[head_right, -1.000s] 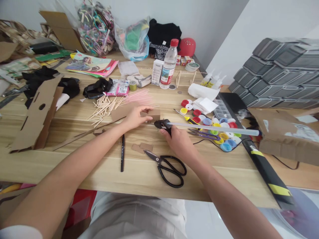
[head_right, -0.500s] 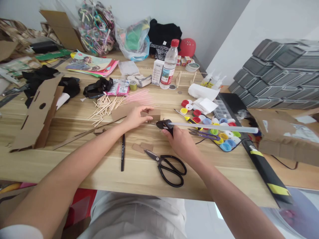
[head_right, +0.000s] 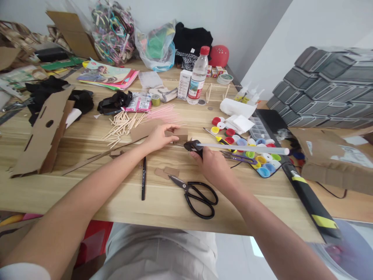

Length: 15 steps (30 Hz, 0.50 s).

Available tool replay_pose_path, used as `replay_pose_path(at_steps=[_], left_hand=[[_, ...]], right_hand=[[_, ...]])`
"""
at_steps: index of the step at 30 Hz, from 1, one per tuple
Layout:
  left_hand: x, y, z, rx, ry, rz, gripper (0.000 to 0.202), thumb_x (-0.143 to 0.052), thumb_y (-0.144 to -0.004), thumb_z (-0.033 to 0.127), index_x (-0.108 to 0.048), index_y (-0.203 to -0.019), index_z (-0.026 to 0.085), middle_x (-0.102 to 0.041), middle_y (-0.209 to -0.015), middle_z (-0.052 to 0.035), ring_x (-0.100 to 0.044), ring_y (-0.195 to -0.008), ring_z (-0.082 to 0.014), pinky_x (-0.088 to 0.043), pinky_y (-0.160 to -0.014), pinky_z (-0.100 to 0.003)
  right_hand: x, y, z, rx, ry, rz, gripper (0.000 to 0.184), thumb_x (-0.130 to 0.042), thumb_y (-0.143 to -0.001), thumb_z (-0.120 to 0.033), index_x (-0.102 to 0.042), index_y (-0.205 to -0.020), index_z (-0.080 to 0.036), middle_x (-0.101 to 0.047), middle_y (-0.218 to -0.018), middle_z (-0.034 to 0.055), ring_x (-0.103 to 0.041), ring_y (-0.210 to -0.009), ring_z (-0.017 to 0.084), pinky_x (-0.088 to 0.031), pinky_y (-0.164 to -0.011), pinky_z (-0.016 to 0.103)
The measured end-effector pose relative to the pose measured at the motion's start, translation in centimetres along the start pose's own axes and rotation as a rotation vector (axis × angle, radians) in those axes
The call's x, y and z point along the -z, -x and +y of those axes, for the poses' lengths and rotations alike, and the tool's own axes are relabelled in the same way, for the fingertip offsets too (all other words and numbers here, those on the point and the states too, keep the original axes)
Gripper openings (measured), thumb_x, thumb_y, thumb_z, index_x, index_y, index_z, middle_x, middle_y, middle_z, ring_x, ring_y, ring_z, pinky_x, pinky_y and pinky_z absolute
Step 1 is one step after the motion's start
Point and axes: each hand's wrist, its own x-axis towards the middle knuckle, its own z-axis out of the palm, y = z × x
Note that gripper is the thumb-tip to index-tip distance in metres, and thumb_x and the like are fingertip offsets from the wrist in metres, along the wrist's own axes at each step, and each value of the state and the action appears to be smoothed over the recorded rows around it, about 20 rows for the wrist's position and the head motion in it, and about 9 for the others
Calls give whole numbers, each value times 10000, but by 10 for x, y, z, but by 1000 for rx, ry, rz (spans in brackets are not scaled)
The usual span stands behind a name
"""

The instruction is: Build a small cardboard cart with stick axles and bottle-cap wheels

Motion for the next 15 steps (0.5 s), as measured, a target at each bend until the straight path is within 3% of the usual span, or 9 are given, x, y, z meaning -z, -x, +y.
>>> replay_pose_path(at_steps=[10,15], left_hand=[[0,1,2,25,-39,4,386,-836,-740,147,-785,-1117,212,-803,-1127,-67,-732,-1016,-233,-528,-1036,-413],[-2,0,-1,26,0,3,376,-845,-732,176,-789,-1101,219,-807,-1096,-56,-729,-1035,-234,-530,-1041,-416]], right_hand=[[-13,-3,13,127,-21,172,220,-485,-1028,-304,-652,-917,-215,-776,-893,169,-756,-945,361,-527,-706,369],[-11,1,20,84,-118,211,230,-508,-983,-328,-561,-771,-259,-753,-824,153,-747,-899,363,-532,-724,398]])
